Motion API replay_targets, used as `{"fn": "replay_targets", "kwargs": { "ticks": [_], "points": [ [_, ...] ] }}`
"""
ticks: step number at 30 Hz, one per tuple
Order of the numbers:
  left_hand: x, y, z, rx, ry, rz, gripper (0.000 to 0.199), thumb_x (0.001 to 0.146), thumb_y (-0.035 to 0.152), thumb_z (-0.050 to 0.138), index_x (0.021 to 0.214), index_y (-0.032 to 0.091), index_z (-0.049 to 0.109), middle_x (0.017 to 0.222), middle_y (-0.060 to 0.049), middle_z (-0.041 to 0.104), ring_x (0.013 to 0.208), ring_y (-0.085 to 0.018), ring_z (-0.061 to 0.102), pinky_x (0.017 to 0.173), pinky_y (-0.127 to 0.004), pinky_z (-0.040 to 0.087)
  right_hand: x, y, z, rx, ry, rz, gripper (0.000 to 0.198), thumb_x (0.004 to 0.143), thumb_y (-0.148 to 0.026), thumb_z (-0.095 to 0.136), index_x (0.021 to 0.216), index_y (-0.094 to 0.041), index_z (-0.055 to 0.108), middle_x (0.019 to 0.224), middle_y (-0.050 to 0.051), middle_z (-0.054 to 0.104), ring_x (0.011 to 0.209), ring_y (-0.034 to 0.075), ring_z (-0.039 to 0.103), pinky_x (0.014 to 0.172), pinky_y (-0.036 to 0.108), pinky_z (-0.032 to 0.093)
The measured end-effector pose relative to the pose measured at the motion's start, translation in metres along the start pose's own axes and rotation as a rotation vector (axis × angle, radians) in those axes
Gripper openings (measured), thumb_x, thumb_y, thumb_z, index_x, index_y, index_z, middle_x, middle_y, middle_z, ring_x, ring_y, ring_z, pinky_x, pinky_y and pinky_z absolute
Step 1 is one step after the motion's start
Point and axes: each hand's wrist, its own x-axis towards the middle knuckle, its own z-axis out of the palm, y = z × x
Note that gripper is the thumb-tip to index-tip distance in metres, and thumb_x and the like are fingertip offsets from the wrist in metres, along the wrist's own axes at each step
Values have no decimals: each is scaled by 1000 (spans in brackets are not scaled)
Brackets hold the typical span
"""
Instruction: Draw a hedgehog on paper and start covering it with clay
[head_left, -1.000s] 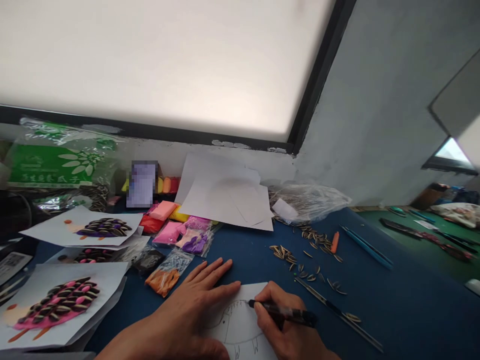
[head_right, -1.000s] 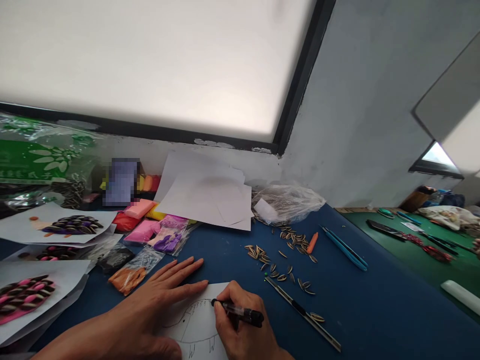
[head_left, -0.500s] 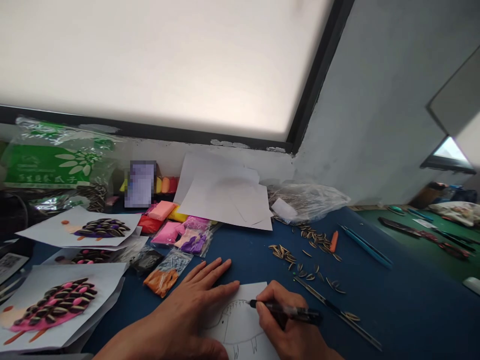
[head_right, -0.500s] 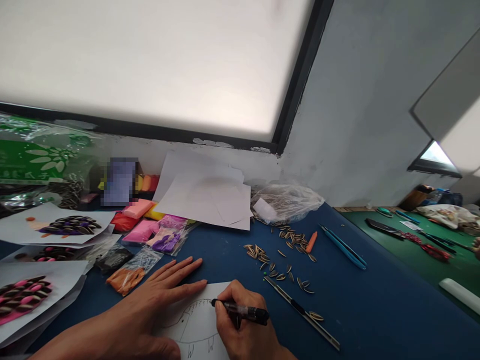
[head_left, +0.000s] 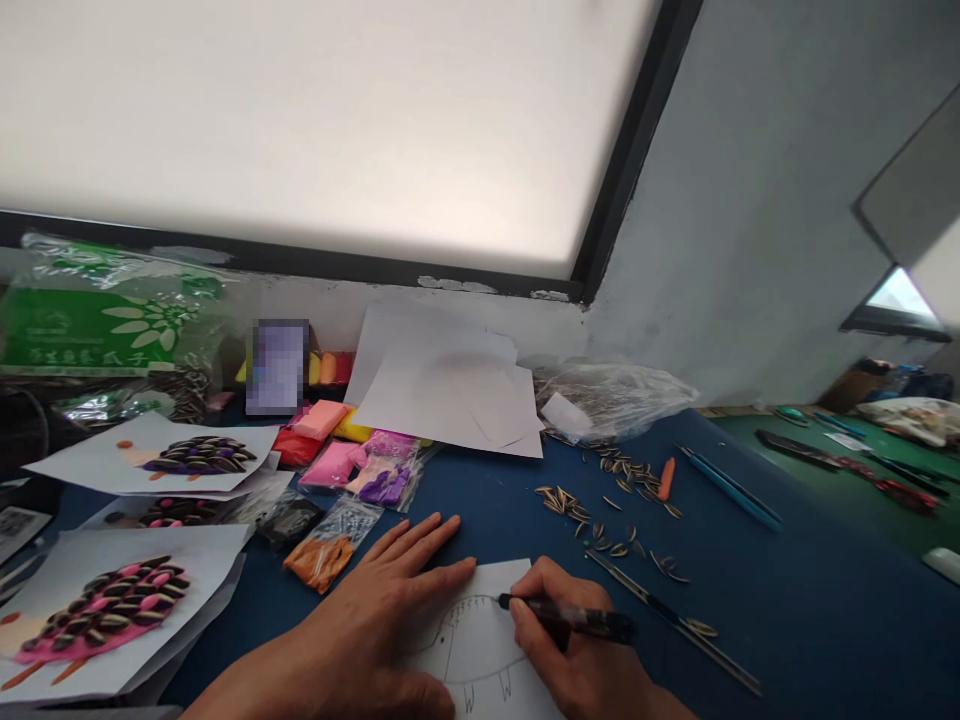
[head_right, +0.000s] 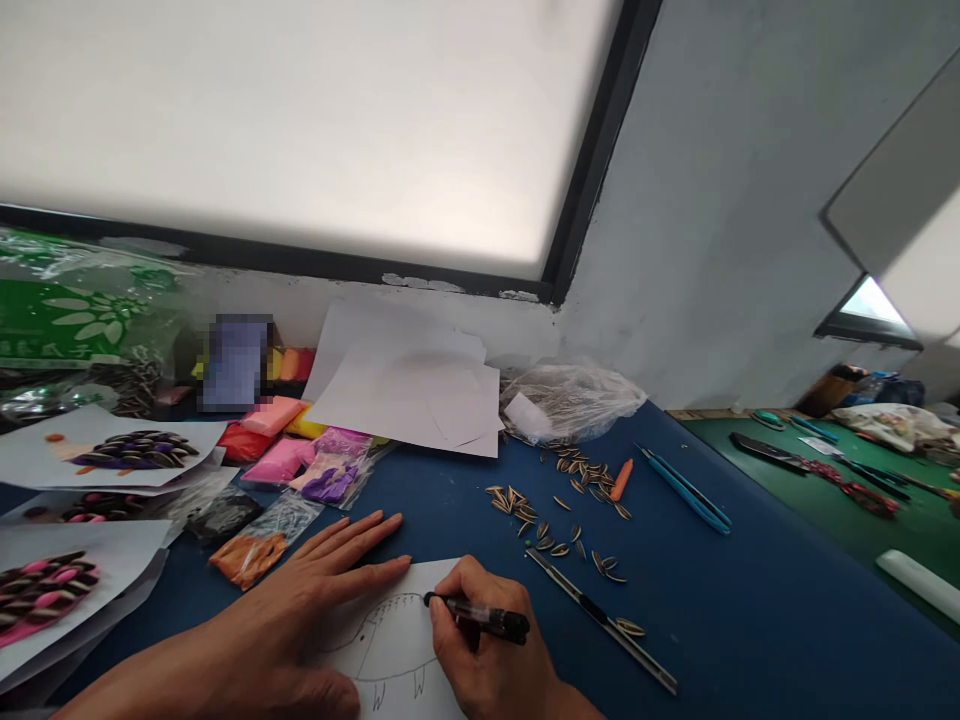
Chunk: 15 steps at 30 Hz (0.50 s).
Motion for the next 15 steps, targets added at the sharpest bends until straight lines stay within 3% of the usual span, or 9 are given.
{"fn": "replay_targets", "kwargs": {
  "ticks": [5,11,15],
  "points": [
    [1,7,-6,17,-75,-65,92,67,45,87,147,33,44,161,-8,15,147,-41,13,115,-63,17,0,0,0,6,-12,16,22,93,-30,45,77,-19,56,61,1,59,51,15,56,51,24,41],
    [2,7,-6,9,-21,-10,88,67,49,86,145,36,46,160,-6,20,146,-40,18,116,-63,17,0,0,0,-44,5,-21,20,92,-28,45,77,-19,56,60,0,59,50,14,55,51,24,40],
    [1,9,-6,21,-52,-50,87,69,48,84,145,32,46,161,-8,19,146,-42,16,115,-63,16,0,-1,1,-50,19,-42,20,92,-26,44,75,-20,54,59,-1,58,49,13,54,50,23,40]
  ]
}}
